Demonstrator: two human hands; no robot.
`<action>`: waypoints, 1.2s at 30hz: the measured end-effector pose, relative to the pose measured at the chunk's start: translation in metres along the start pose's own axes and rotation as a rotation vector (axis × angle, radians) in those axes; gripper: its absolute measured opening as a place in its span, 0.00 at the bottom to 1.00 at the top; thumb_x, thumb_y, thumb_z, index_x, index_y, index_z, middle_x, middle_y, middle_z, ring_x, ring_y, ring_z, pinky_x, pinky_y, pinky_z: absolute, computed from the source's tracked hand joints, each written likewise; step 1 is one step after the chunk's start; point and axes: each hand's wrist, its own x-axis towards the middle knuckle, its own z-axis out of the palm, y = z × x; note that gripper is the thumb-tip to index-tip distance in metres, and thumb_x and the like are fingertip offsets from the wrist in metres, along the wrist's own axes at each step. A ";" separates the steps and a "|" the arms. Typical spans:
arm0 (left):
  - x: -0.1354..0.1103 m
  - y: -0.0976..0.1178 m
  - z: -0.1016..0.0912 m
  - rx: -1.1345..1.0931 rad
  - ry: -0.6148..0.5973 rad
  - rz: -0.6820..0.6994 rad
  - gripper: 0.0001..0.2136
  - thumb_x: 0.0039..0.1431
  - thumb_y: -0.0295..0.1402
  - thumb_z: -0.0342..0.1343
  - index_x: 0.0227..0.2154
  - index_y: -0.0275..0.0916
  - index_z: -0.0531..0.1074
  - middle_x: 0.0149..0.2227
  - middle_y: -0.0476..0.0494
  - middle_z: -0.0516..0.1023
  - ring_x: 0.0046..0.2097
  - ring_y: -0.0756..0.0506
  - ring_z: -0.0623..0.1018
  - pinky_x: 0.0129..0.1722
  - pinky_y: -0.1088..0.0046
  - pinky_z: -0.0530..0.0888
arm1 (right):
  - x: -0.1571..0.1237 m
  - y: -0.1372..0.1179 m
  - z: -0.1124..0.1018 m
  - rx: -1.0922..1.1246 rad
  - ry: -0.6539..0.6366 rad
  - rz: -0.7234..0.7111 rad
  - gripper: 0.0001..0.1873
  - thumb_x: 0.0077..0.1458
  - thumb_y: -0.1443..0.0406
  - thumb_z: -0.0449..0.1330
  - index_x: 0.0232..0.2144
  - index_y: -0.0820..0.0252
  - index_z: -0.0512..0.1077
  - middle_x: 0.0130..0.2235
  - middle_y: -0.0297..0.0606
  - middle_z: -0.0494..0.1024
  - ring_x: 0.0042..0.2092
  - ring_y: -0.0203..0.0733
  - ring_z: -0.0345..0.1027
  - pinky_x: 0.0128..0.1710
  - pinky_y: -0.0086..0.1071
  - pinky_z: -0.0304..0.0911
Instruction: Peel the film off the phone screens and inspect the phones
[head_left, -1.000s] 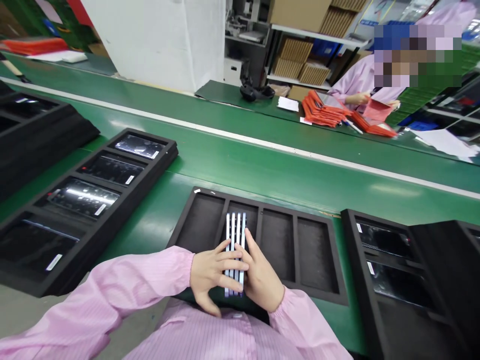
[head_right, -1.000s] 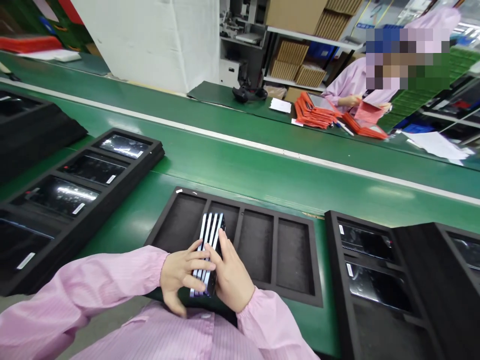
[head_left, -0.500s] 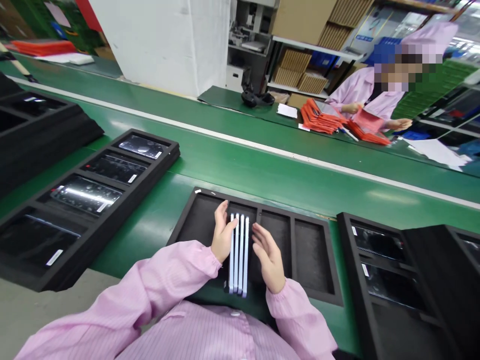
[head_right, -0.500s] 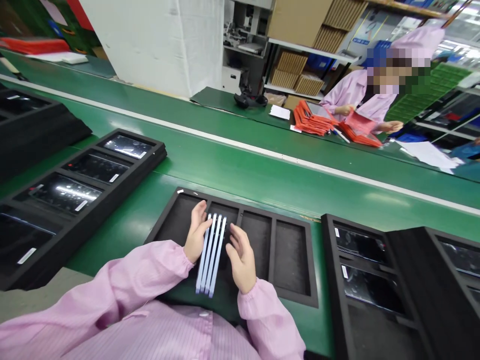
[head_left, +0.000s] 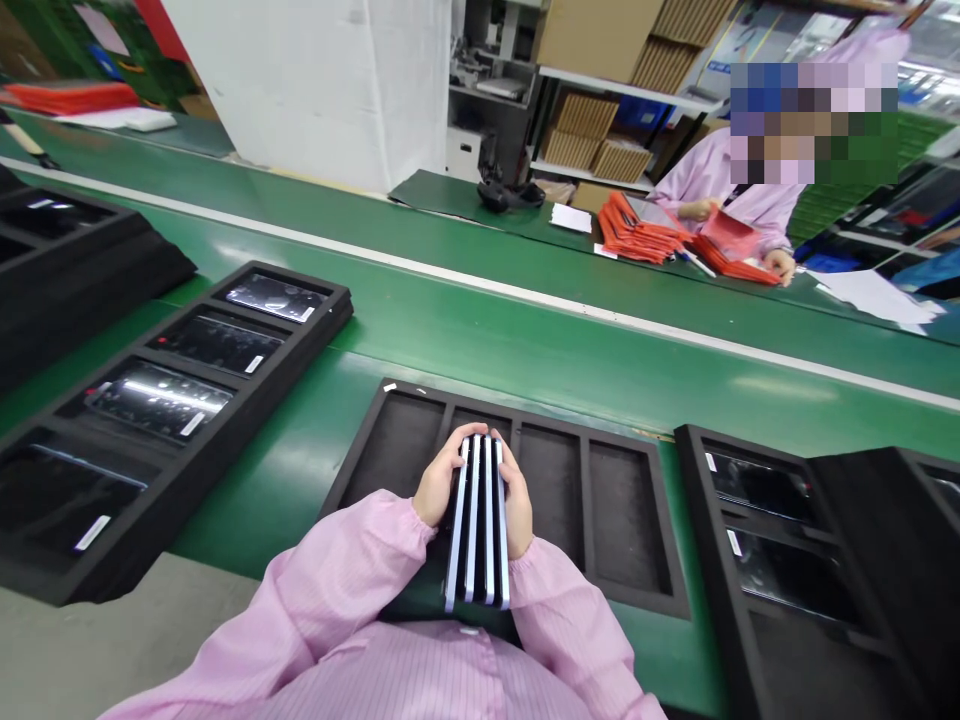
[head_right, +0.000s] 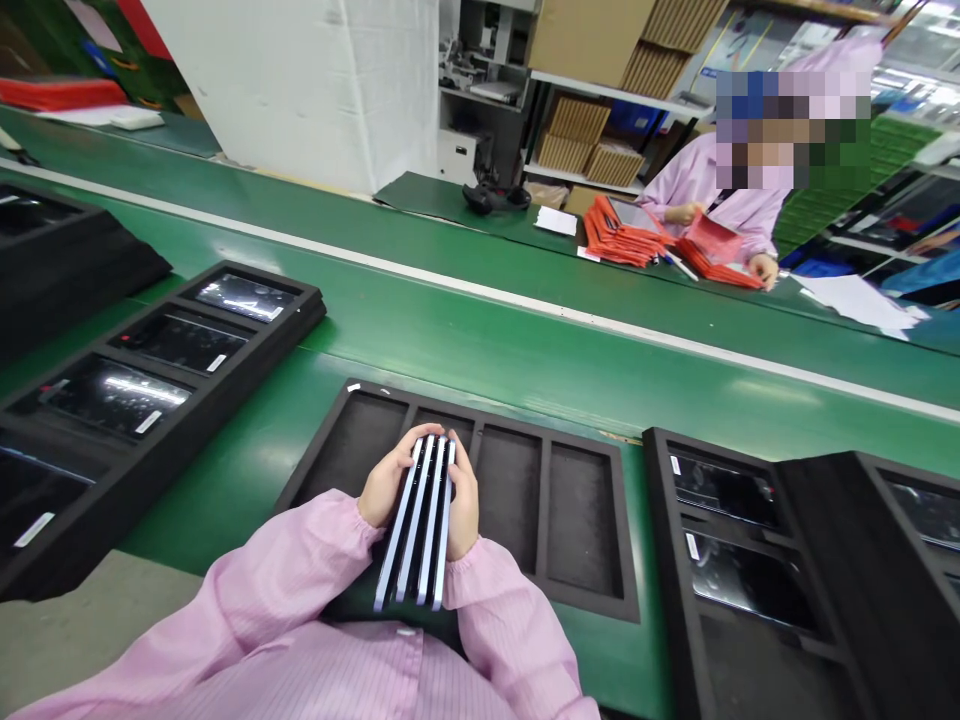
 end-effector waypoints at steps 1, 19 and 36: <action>0.000 0.000 -0.001 0.003 -0.021 -0.015 0.26 0.45 0.32 0.45 0.50 0.38 0.67 0.52 0.41 0.73 0.55 0.36 0.71 0.59 0.55 0.64 | 0.000 0.002 -0.003 0.013 -0.002 0.008 0.28 0.47 0.55 0.55 0.50 0.56 0.72 0.58 0.37 0.70 0.63 0.50 0.55 0.67 0.45 0.43; -0.002 0.005 -0.004 0.161 0.033 0.019 0.25 0.45 0.29 0.45 0.49 0.38 0.68 0.54 0.43 0.71 0.59 0.39 0.66 0.60 0.62 0.61 | 0.003 -0.013 0.005 -0.257 -0.067 -0.094 0.25 0.46 0.60 0.51 0.48 0.57 0.68 0.50 0.38 0.72 0.52 0.48 0.65 0.54 0.39 0.60; -0.002 0.006 -0.003 0.169 0.056 0.032 0.22 0.46 0.28 0.44 0.45 0.38 0.70 0.50 0.43 0.73 0.54 0.39 0.70 0.56 0.62 0.63 | 0.007 -0.021 0.009 -0.257 -0.041 -0.050 0.21 0.44 0.60 0.51 0.42 0.57 0.69 0.43 0.36 0.74 0.47 0.47 0.65 0.49 0.37 0.60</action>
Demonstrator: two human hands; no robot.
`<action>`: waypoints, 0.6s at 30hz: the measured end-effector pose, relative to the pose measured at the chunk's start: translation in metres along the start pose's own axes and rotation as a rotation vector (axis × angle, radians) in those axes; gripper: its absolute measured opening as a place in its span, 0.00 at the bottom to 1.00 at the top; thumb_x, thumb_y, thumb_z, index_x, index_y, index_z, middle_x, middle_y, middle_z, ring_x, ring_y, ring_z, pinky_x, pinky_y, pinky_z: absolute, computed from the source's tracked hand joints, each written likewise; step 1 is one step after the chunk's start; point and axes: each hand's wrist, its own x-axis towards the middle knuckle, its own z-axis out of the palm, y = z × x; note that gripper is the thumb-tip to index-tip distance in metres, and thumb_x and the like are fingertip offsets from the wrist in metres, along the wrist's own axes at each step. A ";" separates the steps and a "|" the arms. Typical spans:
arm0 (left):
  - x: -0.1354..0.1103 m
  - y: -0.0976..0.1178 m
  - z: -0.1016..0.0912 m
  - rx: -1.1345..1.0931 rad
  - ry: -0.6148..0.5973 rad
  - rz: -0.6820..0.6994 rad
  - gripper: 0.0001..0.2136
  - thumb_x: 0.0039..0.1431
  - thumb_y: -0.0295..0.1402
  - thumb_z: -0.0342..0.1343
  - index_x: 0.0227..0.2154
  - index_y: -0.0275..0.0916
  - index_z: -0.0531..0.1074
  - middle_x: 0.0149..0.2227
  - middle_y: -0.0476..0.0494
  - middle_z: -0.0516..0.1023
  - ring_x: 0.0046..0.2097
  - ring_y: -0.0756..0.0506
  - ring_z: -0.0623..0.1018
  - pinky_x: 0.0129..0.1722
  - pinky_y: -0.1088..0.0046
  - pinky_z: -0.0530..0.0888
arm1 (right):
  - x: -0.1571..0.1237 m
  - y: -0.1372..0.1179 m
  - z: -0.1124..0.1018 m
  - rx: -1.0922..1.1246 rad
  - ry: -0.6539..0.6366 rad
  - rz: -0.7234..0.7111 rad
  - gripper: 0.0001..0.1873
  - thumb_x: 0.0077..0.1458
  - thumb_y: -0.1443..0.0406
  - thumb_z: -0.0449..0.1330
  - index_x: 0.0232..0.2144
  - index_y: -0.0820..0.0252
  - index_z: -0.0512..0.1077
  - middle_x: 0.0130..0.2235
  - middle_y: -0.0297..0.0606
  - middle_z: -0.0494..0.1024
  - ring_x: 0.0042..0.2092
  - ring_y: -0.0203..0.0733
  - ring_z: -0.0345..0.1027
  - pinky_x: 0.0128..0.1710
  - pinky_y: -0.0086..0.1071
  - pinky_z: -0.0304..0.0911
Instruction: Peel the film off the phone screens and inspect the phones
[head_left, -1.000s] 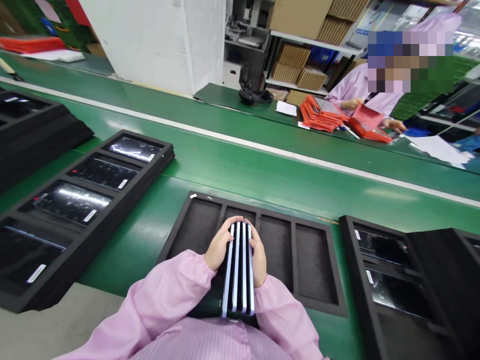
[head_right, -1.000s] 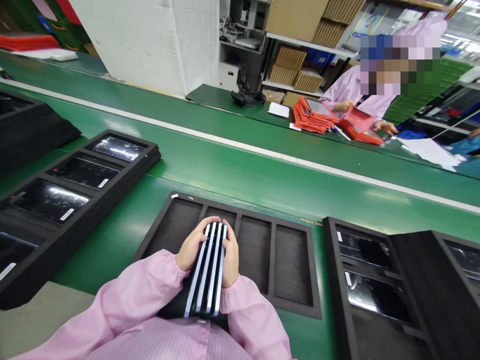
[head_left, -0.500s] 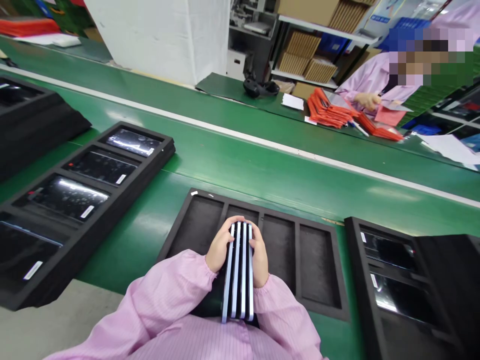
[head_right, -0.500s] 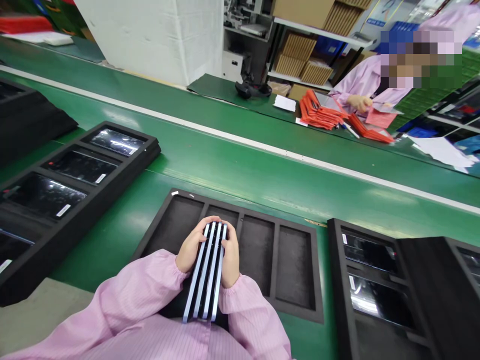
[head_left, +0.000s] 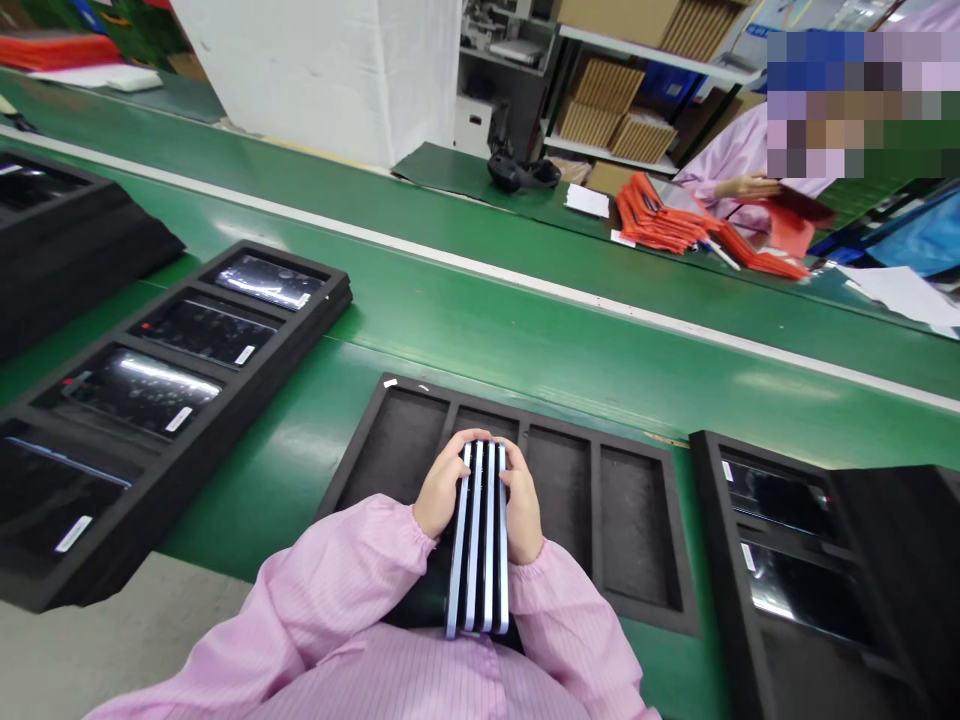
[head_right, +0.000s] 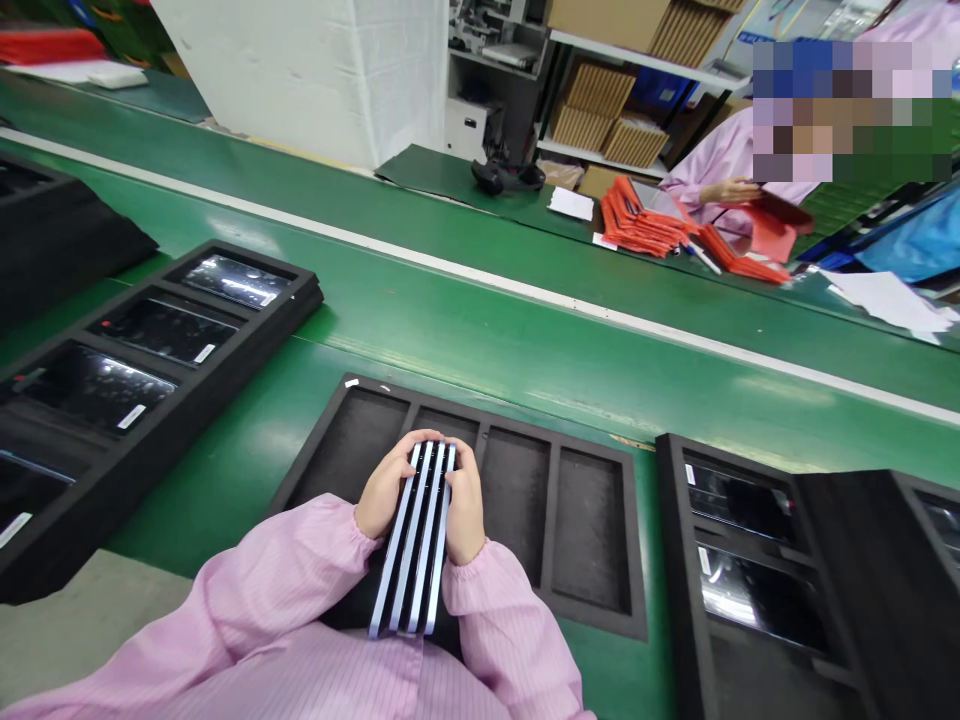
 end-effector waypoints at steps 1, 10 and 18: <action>0.000 0.000 0.000 -0.003 -0.002 0.001 0.22 0.46 0.28 0.44 0.45 0.38 0.70 0.50 0.43 0.73 0.54 0.39 0.70 0.56 0.62 0.63 | 0.000 0.000 0.000 0.007 0.002 0.008 0.21 0.44 0.60 0.51 0.42 0.57 0.69 0.43 0.36 0.74 0.47 0.47 0.65 0.49 0.37 0.60; 0.001 -0.004 -0.001 -0.061 0.005 0.003 0.22 0.46 0.29 0.45 0.45 0.39 0.70 0.51 0.43 0.73 0.55 0.39 0.69 0.59 0.61 0.62 | -0.002 0.000 -0.001 0.003 -0.019 -0.021 0.23 0.46 0.60 0.51 0.45 0.57 0.70 0.49 0.37 0.73 0.52 0.48 0.65 0.54 0.39 0.61; -0.002 -0.011 0.008 -0.140 0.116 0.012 0.18 0.52 0.33 0.46 0.46 0.38 0.69 0.49 0.42 0.73 0.55 0.40 0.70 0.58 0.61 0.63 | -0.011 0.012 0.008 0.271 -0.016 0.078 0.28 0.48 0.55 0.52 0.51 0.56 0.69 0.53 0.40 0.72 0.57 0.51 0.63 0.61 0.46 0.55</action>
